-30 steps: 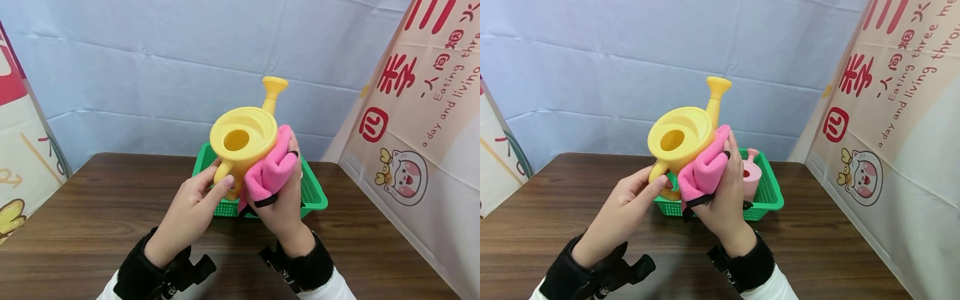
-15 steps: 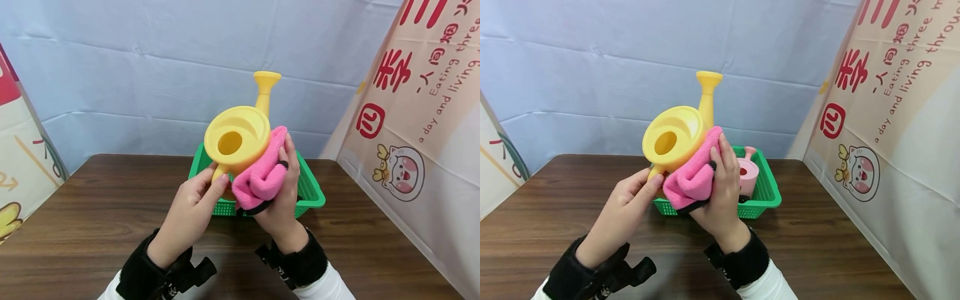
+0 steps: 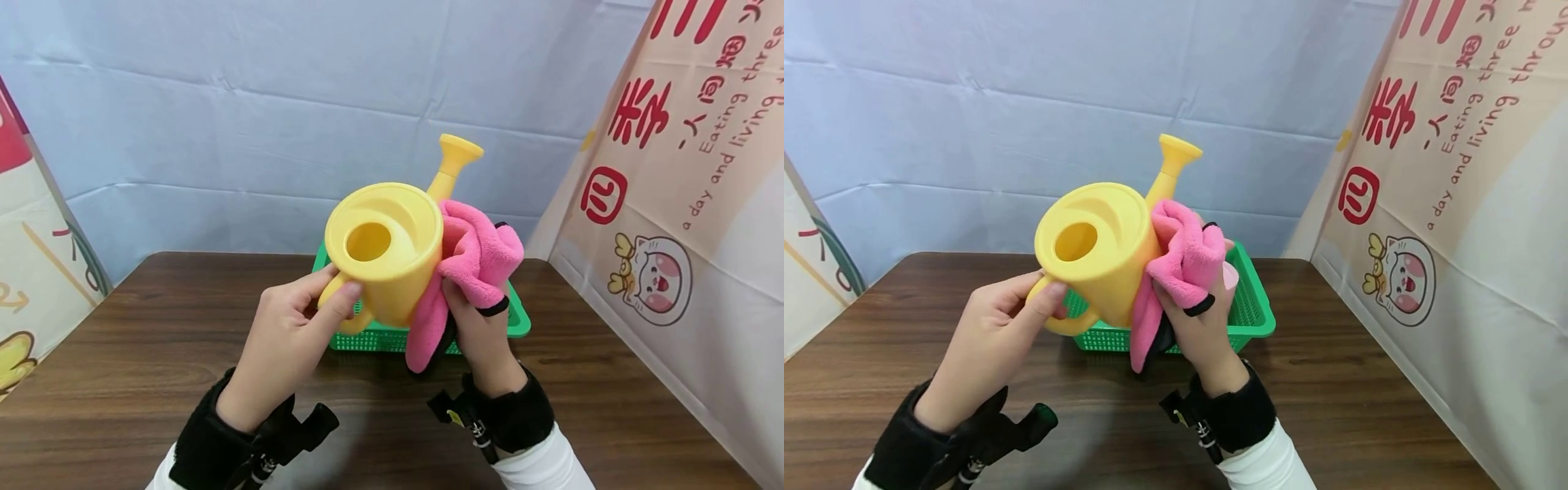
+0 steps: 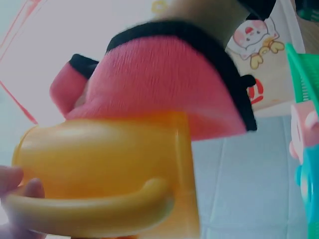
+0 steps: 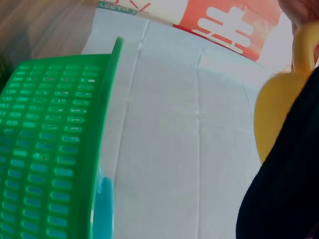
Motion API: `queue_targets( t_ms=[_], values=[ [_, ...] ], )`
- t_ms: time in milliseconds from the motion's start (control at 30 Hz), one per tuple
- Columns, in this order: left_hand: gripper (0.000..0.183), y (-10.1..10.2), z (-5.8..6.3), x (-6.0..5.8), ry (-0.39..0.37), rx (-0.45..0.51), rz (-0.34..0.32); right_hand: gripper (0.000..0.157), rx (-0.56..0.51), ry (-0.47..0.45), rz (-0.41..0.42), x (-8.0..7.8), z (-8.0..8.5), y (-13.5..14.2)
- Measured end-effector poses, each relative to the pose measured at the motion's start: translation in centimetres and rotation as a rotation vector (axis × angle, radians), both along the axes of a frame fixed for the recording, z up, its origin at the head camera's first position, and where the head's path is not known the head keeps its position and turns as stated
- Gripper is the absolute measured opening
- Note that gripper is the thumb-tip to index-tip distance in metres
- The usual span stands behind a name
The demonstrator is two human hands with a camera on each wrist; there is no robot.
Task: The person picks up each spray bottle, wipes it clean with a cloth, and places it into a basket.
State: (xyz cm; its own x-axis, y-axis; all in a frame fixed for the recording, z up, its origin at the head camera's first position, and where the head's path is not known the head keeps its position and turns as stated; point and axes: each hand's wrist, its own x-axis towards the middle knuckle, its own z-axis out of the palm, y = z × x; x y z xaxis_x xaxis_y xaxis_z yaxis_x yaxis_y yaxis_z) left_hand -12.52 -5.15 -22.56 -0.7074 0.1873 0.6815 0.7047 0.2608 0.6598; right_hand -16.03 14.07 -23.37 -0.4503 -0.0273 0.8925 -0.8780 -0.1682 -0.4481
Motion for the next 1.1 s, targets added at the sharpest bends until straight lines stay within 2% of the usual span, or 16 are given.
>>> queue_targets(
  t_ms=[100, 200, 300, 433, 533, 633, 700, 867, 967, 1033, 1100],
  values=[
    [0.02, -0.4, 0.2, 0.0, -0.02, -0.056, 0.017, 0.034, -0.012, -0.003, -0.018, 0.0, 0.1, 0.3],
    [0.022, -0.8, 0.4, 0.3, -0.047, -0.102, 0.011, 0.034, -0.017, 0.013, -0.127, 0.1, 0.4, 0.7],
    [0.022, -0.9, 0.7, 0.7, -0.093, -0.142, -0.023, 0.042, -0.005, 0.12, -0.376, -0.1, 0.7, 1.0],
    [0.03, -0.6, 0.7, 0.8, -0.122, -0.199, -0.088, 0.038, -0.11, 0.304, -0.761, -0.9, 0.8, 1.7],
    [0.036, -0.4, 0.6, 0.6, -0.097, -0.23, -0.114, 0.035, -0.208, 0.356, -0.865, -1.3, 0.6, 2.1],
    [0.036, -0.3, 0.6, 0.5, -0.074, -0.231, -0.109, 0.038, -0.187, 0.36, -0.862, -1.4, 0.4, 2.2],
    [0.03, -0.4, 0.6, 0.4, -0.076, -0.218, -0.103, 0.04, -0.132, 0.343, -0.805, -1.1, 0.5, 2.0],
    [0.027, -0.5, 0.5, -0.1, -0.12, -0.133, -0.095, 0.046, 0.036, 0.244, -0.548, 0.0, 1.1, 1.7],
    [0.032, -0.8, 0.3, -0.4, -0.129, -0.088, -0.083, 0.048, 0.101, 0.166, -0.435, 0.3, 1.4, 1.8],
    [0.031, -0.9, 0.3, -0.4, -0.131, -0.086, -0.077, 0.049, 0.126, 0.139, -0.414, 0.3, 1.4, 1.9],
    [0.029, -1.0, 0.3, -0.4, -0.14, -0.104, -0.078, 0.048, 0.136, 0.167, -0.461, 0.0, 1.4, 2.0]
  ],
)
